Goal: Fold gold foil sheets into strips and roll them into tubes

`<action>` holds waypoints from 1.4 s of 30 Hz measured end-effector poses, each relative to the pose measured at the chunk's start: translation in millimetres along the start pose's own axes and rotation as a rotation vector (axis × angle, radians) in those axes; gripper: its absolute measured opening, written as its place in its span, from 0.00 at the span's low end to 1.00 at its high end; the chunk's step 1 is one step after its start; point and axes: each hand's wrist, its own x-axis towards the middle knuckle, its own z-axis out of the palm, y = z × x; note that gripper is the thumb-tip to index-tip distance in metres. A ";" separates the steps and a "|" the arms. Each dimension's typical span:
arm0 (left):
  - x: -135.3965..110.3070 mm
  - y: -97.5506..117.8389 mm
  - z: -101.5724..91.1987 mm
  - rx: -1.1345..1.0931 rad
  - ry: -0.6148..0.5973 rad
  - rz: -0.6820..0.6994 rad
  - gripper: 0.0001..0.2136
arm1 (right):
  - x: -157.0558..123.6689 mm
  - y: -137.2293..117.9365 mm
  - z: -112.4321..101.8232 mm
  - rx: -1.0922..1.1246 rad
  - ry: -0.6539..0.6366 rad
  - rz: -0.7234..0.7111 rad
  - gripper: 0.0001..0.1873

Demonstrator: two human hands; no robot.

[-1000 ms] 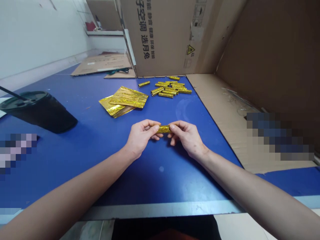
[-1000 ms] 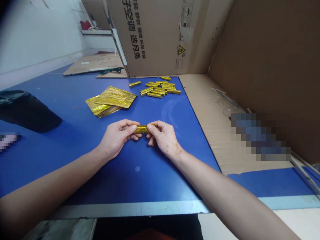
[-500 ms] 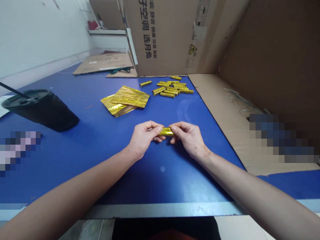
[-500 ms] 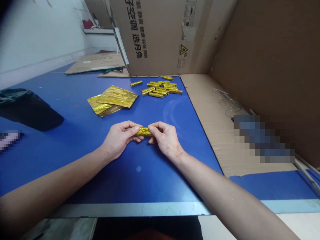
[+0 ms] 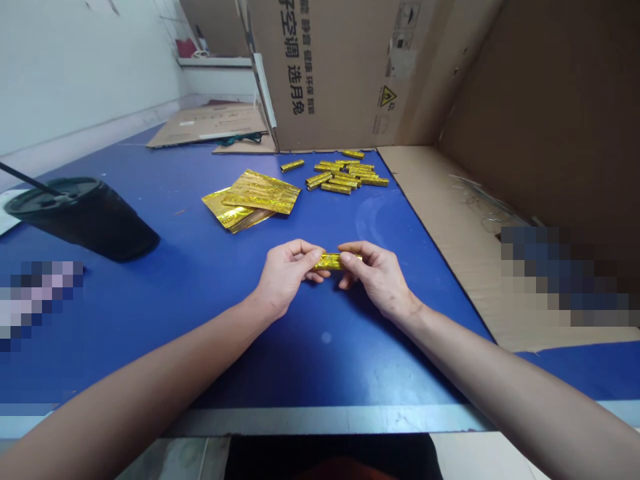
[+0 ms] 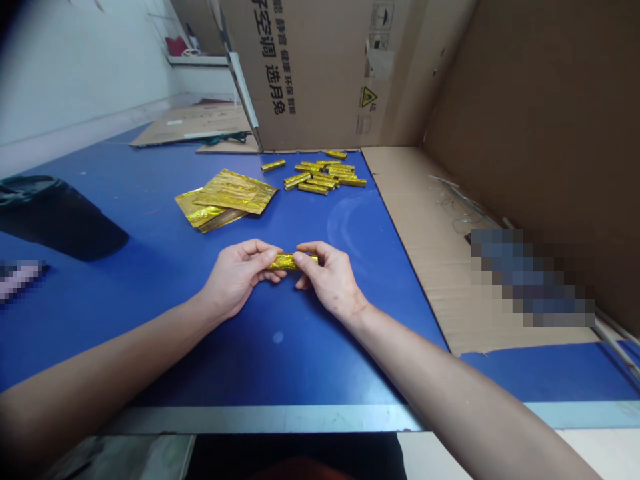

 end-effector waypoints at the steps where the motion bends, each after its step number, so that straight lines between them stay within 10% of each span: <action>1: -0.2 0.4 0.4 -0.002 0.000 0.003 0.12 | 0.2 0.0 0.2 0.001 -0.005 0.009 0.14; 42: 0.5 -1.7 0.4 0.044 -0.048 0.013 0.12 | 1.0 -1.4 4.3 0.069 0.005 -0.018 0.10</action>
